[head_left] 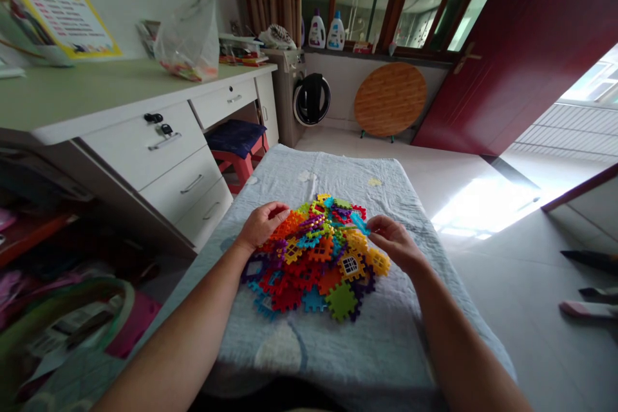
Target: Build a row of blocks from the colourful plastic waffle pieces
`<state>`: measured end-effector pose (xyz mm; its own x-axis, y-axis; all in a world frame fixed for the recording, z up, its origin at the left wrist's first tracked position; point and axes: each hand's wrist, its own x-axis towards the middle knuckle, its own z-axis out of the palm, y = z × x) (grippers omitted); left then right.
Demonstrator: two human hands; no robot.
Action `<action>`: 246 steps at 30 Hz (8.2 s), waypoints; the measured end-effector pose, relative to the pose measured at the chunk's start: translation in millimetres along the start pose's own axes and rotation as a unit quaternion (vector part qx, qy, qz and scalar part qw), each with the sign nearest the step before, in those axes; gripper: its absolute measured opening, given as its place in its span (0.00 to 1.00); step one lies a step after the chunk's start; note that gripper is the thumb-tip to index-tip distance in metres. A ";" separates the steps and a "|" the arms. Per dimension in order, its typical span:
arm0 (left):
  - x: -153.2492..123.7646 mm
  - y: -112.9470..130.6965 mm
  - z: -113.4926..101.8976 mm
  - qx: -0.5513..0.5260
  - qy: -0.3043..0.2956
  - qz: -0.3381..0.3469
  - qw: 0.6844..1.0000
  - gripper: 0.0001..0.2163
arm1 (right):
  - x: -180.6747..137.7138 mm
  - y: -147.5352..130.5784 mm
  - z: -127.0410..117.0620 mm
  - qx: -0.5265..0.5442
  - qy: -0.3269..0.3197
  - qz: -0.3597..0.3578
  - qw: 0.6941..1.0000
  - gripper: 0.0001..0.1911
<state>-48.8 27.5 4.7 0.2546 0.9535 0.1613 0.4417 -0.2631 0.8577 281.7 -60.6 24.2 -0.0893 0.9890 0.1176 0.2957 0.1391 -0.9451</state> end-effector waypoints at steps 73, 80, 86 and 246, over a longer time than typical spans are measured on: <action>0.8 -9.6 -4.3 -0.076 0.019 -0.033 0.996 0.19 | 4.3 -13.5 34.0 -0.226 -0.045 -0.187 0.955 0.12; 1.6 -16.7 -3.9 -0.082 0.021 -0.027 0.996 0.18 | 20.8 -0.9 22.8 -0.265 0.079 -0.117 0.954 0.09; 2.0 -17.9 -3.7 -0.085 0.026 -0.021 0.996 0.17 | 86.0 2.0 6.4 -0.355 -0.026 -0.032 0.934 0.25; 1.3 -13.7 -8.6 0.006 -0.021 -0.016 1.000 0.19 | 45.5 19.6 0.6 -0.229 0.004 -0.095 0.969 0.32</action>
<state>-61.8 33.6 -2.6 0.2756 0.9544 0.1144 0.4595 -0.2353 0.8564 282.9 -12.9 10.8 -0.1772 0.9433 0.2807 0.6655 0.3250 -0.6719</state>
